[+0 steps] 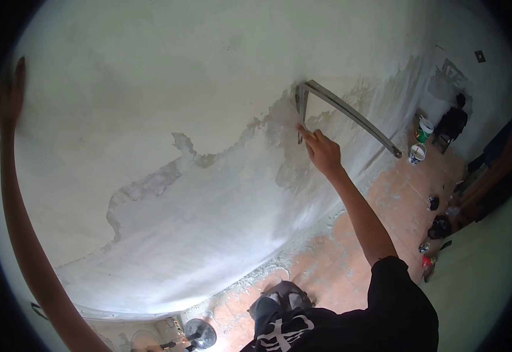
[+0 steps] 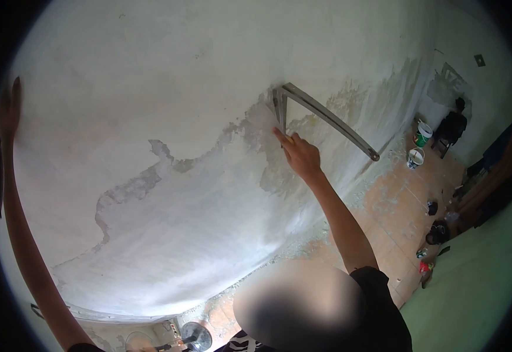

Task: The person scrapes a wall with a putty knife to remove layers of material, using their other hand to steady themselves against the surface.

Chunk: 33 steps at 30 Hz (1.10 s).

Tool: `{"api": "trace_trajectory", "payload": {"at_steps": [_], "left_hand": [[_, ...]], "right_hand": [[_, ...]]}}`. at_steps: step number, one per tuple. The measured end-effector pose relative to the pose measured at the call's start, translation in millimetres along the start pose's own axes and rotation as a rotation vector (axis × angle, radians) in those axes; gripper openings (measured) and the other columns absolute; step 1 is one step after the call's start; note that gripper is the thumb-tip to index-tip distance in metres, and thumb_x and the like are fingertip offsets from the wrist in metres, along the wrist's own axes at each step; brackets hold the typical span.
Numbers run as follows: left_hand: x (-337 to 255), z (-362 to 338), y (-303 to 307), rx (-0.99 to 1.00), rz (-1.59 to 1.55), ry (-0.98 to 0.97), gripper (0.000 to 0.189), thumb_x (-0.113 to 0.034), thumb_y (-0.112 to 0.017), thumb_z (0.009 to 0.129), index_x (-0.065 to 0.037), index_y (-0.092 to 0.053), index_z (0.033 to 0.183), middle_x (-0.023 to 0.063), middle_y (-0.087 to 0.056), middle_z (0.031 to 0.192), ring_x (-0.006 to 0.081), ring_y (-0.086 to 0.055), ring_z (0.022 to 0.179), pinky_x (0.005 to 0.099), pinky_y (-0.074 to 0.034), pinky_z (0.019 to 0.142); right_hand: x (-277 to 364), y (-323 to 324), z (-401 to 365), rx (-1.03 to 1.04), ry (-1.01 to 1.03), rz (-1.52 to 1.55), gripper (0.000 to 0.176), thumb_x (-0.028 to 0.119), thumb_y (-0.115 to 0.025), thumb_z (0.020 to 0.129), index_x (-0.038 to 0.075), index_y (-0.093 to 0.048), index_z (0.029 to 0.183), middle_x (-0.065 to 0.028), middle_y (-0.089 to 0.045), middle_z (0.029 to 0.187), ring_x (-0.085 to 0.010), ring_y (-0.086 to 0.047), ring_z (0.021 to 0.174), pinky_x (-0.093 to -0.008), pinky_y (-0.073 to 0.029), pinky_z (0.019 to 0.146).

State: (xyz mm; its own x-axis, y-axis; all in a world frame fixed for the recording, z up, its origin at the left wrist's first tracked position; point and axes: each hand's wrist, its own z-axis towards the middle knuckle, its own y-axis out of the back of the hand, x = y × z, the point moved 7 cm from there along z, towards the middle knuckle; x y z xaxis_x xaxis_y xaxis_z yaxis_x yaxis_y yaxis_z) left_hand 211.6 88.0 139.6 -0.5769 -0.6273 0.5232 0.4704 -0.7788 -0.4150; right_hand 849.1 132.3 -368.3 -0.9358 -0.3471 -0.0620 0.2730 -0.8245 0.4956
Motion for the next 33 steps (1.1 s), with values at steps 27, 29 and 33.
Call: {"api": "trace_trajectory", "payload": {"at_steps": [27, 29, 33], "left_hand": [[-65.4, 59.9, 151.0, -0.001, -0.623, 0.295, 0.073, -0.064, -0.04, 0.087, -0.001, -0.04, 0.125, 0.0169, -0.043, 0.117, 0.0321, -0.043, 0.111, 0.0532, -0.034, 0.09], [-63.1, 56.7, 144.7, 0.087, -0.629, 0.35, 0.085, -0.069, -0.039, 0.086, 0.0, -0.034, 0.136, 0.0176, -0.043, 0.125, 0.0335, -0.042, 0.118, 0.0547, -0.033, 0.094], [-64.3, 57.0, 143.8, 0.125, -0.633, 0.328, 0.092, -0.074, -0.035, 0.085, 0.001, -0.031, 0.139, 0.0188, -0.042, 0.126, 0.0342, -0.041, 0.119, 0.0551, -0.032, 0.096]], "right_hand": [[19.4, -9.8, -3.1, -0.007, -0.053, 0.018, 0.068, 0.01, -0.064, 0.087, 0.032, -0.04, 0.147, -0.0051, -0.052, 0.079, -0.0201, -0.055, 0.058, -0.0329, -0.047, 0.048], [27.3, -15.1, -14.6, 0.0, -0.087, 0.038, 0.067, 0.01, -0.063, 0.088, 0.031, -0.041, 0.147, -0.0053, -0.053, 0.079, -0.0204, -0.056, 0.058, -0.033, -0.047, 0.048], [41.8, -7.8, 4.2, -0.043, -0.183, 0.076, 0.065, 0.009, -0.062, 0.088, 0.029, -0.042, 0.146, -0.0062, -0.054, 0.081, -0.0219, -0.059, 0.061, -0.0339, -0.05, 0.049]]}}
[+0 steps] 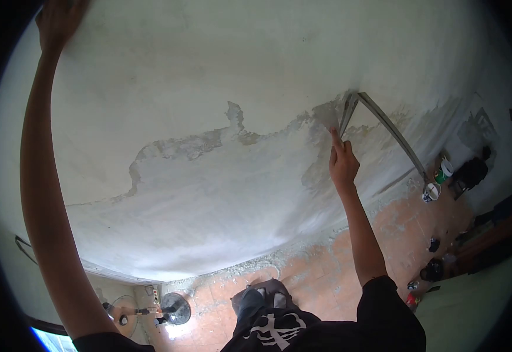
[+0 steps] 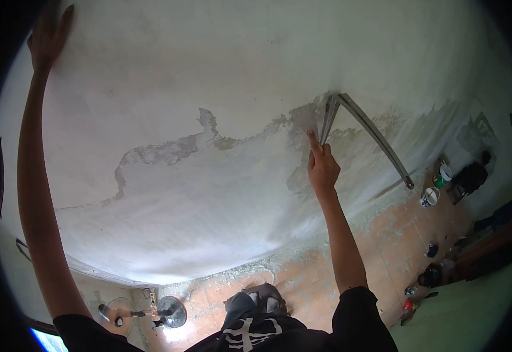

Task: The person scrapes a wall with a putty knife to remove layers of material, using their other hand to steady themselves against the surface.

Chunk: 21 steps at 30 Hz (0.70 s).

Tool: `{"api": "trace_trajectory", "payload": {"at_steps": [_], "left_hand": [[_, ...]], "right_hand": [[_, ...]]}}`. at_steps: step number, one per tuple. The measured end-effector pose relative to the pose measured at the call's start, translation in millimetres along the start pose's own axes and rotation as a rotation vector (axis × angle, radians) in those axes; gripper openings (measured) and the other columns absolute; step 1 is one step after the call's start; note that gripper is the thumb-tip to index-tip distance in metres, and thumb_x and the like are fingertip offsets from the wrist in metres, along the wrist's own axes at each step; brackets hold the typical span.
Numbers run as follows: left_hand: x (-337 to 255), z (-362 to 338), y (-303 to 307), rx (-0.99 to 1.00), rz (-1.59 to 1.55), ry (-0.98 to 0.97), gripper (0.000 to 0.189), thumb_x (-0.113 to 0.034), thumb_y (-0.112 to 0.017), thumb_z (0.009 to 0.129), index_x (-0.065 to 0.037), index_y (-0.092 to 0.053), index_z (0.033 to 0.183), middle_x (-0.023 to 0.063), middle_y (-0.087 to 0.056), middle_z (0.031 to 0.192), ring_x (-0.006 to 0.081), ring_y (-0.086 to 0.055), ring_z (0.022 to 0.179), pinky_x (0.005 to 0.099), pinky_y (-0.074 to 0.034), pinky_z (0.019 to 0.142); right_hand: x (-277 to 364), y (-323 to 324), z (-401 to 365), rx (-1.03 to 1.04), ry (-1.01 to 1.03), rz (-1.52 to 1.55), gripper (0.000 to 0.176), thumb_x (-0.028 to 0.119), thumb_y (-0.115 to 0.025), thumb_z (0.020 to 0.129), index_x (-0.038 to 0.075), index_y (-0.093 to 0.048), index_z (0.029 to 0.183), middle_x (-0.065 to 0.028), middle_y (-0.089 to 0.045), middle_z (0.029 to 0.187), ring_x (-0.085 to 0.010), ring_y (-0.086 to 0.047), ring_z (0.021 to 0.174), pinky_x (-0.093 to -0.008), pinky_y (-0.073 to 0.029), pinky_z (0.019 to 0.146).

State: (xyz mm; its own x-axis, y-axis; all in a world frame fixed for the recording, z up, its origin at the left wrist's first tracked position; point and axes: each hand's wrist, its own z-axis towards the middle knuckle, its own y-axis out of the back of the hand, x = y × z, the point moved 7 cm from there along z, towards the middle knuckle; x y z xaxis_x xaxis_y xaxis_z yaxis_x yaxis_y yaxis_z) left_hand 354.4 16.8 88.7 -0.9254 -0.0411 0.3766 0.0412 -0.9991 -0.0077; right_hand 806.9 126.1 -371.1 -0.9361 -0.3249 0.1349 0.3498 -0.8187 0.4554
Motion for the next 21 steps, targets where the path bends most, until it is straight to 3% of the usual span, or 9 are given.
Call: {"api": "trace_trajectory", "payload": {"at_steps": [7, 9, 12, 16, 21], "left_hand": [[4.0, 4.0, 2.6, -0.026, -0.011, 0.014, 0.094, -0.075, -0.035, 0.085, 0.002, -0.03, 0.14, 0.0198, -0.043, 0.126, 0.0341, -0.04, 0.121, 0.0542, -0.032, 0.096], [-1.7, -2.6, 2.7, 0.004, -0.013, 0.034, 0.094, -0.074, -0.035, 0.085, 0.002, -0.03, 0.141, 0.0198, -0.043, 0.126, 0.034, -0.041, 0.121, 0.0537, -0.032, 0.096], [-2.1, 0.1, 6.9, 0.007, -0.066, 0.041, 0.091, -0.07, -0.038, 0.085, 0.002, -0.03, 0.141, 0.0198, -0.043, 0.127, 0.0344, -0.04, 0.122, 0.0534, -0.032, 0.096], [5.4, 1.3, 3.1, -0.022, -0.022, 0.012, 0.085, -0.063, -0.044, 0.086, 0.001, -0.032, 0.14, 0.0182, -0.043, 0.127, 0.033, -0.04, 0.121, 0.0526, -0.033, 0.095], [12.4, 0.9, 2.4, -0.021, -0.002, 0.016, 0.076, -0.053, -0.052, 0.085, -0.001, -0.035, 0.137, 0.0162, -0.044, 0.127, 0.031, -0.041, 0.121, 0.0519, -0.033, 0.095]], "right_hand": [[20.6, -18.2, -12.7, 0.061, -0.121, 0.022, 0.061, 0.008, -0.06, 0.091, 0.024, -0.042, 0.146, -0.0082, -0.054, 0.085, -0.0245, -0.062, 0.065, -0.0366, -0.051, 0.051], [36.6, 0.8, 8.4, -0.066, -0.188, 0.08, 0.058, 0.008, -0.059, 0.092, 0.022, -0.042, 0.146, -0.0087, -0.054, 0.084, -0.0246, -0.062, 0.064, -0.0366, -0.05, 0.05], [54.1, 9.6, 24.2, -0.081, -0.255, 0.098, 0.056, 0.008, -0.059, 0.093, 0.021, -0.043, 0.145, -0.0079, -0.054, 0.08, -0.0234, -0.062, 0.062, -0.0361, -0.05, 0.048], [51.4, -4.0, -19.5, -0.007, -0.257, 0.066, 0.055, 0.007, -0.059, 0.093, 0.02, -0.045, 0.144, -0.0061, -0.053, 0.078, -0.0214, -0.061, 0.059, -0.0342, -0.049, 0.046], [36.4, -4.0, -16.7, -0.023, -0.206, 0.026, 0.056, 0.006, -0.058, 0.093, 0.02, -0.044, 0.145, -0.0063, -0.054, 0.081, -0.0213, -0.061, 0.06, -0.0339, -0.051, 0.046]]}}
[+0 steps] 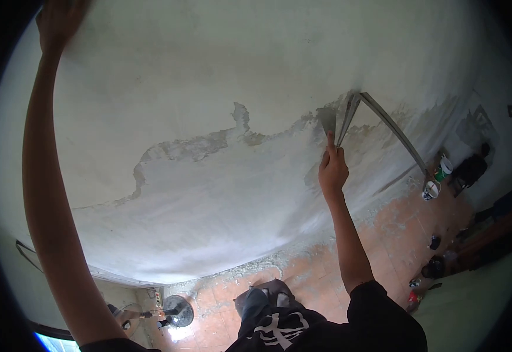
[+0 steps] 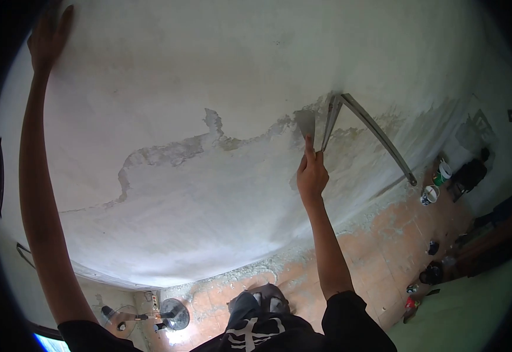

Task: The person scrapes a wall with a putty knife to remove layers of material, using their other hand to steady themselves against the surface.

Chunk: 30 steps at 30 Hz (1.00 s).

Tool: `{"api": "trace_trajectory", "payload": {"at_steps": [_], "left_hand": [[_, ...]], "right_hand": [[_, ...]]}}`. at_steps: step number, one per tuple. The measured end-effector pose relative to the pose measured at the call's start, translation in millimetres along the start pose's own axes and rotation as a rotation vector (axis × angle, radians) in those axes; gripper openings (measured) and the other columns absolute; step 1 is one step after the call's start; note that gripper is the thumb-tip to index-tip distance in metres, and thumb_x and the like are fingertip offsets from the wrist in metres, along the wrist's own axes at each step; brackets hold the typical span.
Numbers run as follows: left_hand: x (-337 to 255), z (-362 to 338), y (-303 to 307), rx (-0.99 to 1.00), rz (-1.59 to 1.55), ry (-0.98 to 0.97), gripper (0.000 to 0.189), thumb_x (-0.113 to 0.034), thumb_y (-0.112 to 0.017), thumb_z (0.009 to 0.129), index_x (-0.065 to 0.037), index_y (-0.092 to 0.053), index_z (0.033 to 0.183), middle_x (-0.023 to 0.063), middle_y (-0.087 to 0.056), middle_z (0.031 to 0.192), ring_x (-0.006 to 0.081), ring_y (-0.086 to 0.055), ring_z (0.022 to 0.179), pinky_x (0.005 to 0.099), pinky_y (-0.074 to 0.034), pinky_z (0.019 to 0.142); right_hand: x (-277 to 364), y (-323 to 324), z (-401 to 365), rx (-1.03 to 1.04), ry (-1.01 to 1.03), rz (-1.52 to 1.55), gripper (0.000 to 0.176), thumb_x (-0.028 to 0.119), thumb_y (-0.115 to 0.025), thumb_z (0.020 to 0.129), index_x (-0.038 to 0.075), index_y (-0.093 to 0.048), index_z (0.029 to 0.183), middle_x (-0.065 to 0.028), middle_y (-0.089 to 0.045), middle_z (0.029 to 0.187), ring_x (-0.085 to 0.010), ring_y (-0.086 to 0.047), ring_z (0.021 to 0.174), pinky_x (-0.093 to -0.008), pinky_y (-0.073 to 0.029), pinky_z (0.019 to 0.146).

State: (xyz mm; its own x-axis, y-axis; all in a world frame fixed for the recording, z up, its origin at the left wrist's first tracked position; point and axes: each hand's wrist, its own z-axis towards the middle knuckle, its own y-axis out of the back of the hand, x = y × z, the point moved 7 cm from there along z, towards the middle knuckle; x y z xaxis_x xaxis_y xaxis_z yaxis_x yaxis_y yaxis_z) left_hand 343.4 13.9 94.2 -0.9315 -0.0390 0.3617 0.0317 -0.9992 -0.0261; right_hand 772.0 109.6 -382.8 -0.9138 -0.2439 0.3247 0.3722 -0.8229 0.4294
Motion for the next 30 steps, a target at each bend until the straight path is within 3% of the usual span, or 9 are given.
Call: {"api": "trace_trajectory", "payload": {"at_steps": [12, 16, 20, 23, 25, 30], "left_hand": [[-6.8, -4.2, 5.8, -0.035, -0.085, 0.033, 0.072, -0.04, -0.059, 0.082, 0.001, -0.036, 0.137, 0.0157, -0.049, 0.117, 0.0316, -0.044, 0.117, 0.0521, -0.034, 0.095], [-2.9, -2.0, 3.8, -0.028, 0.001, -0.02, 0.073, -0.036, -0.059, 0.083, 0.002, -0.033, 0.14, 0.0171, -0.048, 0.123, 0.0327, -0.042, 0.12, 0.0527, -0.034, 0.097], [-4.9, -3.5, 4.0, 0.015, -0.037, 0.021, 0.072, -0.035, -0.057, 0.085, 0.003, -0.032, 0.141, 0.0178, -0.045, 0.13, 0.0323, -0.039, 0.124, 0.0536, -0.032, 0.1], [-0.4, -2.2, 1.1, 0.024, 0.049, 0.002, 0.072, -0.036, -0.056, 0.085, 0.003, -0.032, 0.141, 0.0179, -0.045, 0.13, 0.0318, -0.039, 0.124, 0.053, -0.032, 0.101], [-0.7, -2.8, -1.2, 0.013, 0.003, -0.016, 0.072, -0.036, -0.055, 0.086, 0.003, -0.032, 0.141, 0.0177, -0.046, 0.13, 0.0316, -0.039, 0.124, 0.0527, -0.033, 0.101], [-3.4, -3.5, 2.9, 0.043, -0.03, 0.042, 0.068, -0.035, -0.056, 0.088, 0.002, -0.033, 0.14, 0.0174, -0.045, 0.132, 0.0307, -0.039, 0.125, 0.0522, -0.033, 0.101]], "right_hand": [[-0.8, -3.4, -10.1, 0.034, -0.02, -0.017, 0.057, 0.005, -0.056, 0.093, 0.021, -0.042, 0.146, -0.0074, -0.056, 0.085, -0.0219, -0.062, 0.062, -0.0345, -0.052, 0.048], [3.0, -2.7, 0.6, -0.031, 0.038, -0.006, 0.057, 0.006, -0.057, 0.093, 0.021, -0.042, 0.146, -0.0069, -0.055, 0.083, -0.022, -0.061, 0.06, -0.034, -0.051, 0.047], [-0.1, 1.4, -4.3, 0.038, 0.006, -0.025, 0.056, 0.007, -0.057, 0.093, 0.021, -0.042, 0.146, -0.0064, -0.054, 0.081, -0.0219, -0.06, 0.058, -0.034, -0.051, 0.047], [-3.4, -7.1, 5.7, 0.097, -0.1, 0.016, 0.052, 0.007, -0.054, 0.095, 0.019, -0.045, 0.145, -0.0071, -0.054, 0.08, -0.0233, -0.062, 0.067, -0.0371, -0.05, 0.053], [1.9, 3.2, 14.3, 0.004, 0.002, -0.027, 0.056, 0.007, -0.057, 0.093, 0.021, -0.043, 0.145, -0.007, -0.054, 0.078, -0.0219, -0.061, 0.058, -0.0338, -0.05, 0.046], [-7.0, 0.8, 3.7, 0.002, 0.013, -0.014, 0.055, 0.008, -0.057, 0.094, 0.022, -0.043, 0.145, -0.0074, -0.054, 0.08, -0.0231, -0.062, 0.062, -0.0355, -0.05, 0.049]]}}
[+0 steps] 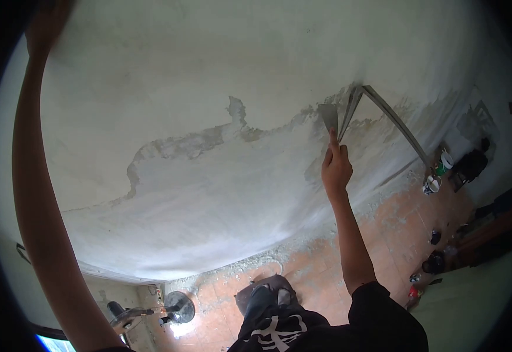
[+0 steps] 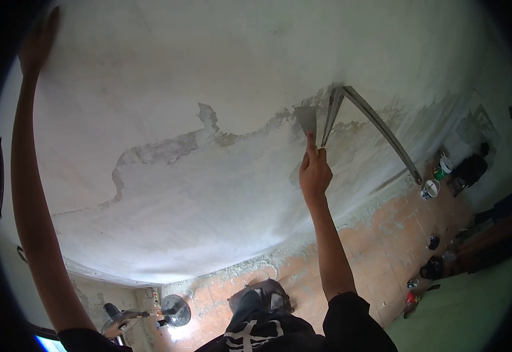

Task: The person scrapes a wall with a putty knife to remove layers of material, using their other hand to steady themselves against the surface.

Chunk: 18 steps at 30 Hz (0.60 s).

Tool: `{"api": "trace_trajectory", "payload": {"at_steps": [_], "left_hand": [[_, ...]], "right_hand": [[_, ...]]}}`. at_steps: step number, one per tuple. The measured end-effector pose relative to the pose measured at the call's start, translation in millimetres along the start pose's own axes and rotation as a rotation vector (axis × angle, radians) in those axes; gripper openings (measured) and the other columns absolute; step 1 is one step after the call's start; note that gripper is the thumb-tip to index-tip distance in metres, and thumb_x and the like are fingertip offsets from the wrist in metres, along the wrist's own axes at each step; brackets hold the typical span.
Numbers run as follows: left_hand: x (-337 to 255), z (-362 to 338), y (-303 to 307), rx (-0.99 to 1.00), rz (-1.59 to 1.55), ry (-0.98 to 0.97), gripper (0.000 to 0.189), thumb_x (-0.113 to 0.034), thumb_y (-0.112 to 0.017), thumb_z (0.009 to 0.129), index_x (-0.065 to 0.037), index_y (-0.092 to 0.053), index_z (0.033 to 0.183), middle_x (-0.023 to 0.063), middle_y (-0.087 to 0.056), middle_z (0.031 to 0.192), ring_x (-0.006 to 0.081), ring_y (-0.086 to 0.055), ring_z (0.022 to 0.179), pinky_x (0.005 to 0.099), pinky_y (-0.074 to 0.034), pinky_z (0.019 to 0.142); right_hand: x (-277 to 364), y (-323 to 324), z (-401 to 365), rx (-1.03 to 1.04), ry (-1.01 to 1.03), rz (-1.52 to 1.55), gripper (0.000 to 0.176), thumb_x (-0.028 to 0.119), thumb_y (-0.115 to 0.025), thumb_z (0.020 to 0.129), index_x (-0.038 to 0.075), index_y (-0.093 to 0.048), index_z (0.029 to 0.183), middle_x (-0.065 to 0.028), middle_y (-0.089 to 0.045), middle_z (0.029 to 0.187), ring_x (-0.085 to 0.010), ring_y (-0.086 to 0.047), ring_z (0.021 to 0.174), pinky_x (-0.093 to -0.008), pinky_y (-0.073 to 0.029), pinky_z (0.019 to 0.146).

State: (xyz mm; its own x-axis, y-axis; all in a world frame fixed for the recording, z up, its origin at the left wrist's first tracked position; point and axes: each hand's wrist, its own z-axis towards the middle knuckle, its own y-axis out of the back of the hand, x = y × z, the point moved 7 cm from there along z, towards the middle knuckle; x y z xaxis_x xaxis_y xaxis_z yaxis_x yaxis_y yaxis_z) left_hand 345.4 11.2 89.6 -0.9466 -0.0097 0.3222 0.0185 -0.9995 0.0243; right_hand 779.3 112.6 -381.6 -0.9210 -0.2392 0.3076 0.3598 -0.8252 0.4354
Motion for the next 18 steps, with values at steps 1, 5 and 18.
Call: {"api": "trace_trajectory", "payload": {"at_steps": [1, 5, 18], "left_hand": [[-1.9, 2.6, 2.9, -0.004, 0.004, -0.001, 0.068, -0.035, -0.056, 0.088, 0.002, -0.033, 0.14, 0.0174, -0.045, 0.132, 0.0307, -0.039, 0.125, 0.0522, -0.033, 0.101], [-1.8, -2.4, -1.1, -0.017, -0.016, -0.009, 0.062, -0.032, -0.057, 0.087, 0.001, -0.037, 0.136, 0.0185, -0.042, 0.138, 0.031, -0.038, 0.127, 0.0524, -0.033, 0.102], [-7.4, -1.8, -0.8, -0.032, 0.009, -0.019, 0.068, -0.037, -0.053, 0.086, 0.006, -0.034, 0.135, 0.021, -0.043, 0.129, 0.0335, -0.041, 0.119, 0.0533, -0.032, 0.099]], "right_hand": [[-1.5, -1.9, 1.5, 0.051, -0.043, 0.011, 0.054, 0.008, -0.055, 0.095, 0.023, -0.044, 0.145, -0.0072, -0.054, 0.08, -0.0237, -0.061, 0.064, -0.0373, -0.05, 0.052], [-9.7, 1.9, 4.2, 0.114, -0.016, -0.035, 0.056, 0.009, -0.056, 0.095, 0.025, -0.042, 0.146, -0.0071, -0.054, 0.08, -0.0239, -0.061, 0.063, -0.0377, -0.05, 0.052], [-24.4, 4.1, 12.3, 0.09, 0.1, -0.073, 0.061, 0.01, -0.06, 0.092, 0.028, -0.041, 0.147, -0.0053, -0.054, 0.083, -0.0205, -0.061, 0.063, -0.0342, -0.052, 0.051]]}}
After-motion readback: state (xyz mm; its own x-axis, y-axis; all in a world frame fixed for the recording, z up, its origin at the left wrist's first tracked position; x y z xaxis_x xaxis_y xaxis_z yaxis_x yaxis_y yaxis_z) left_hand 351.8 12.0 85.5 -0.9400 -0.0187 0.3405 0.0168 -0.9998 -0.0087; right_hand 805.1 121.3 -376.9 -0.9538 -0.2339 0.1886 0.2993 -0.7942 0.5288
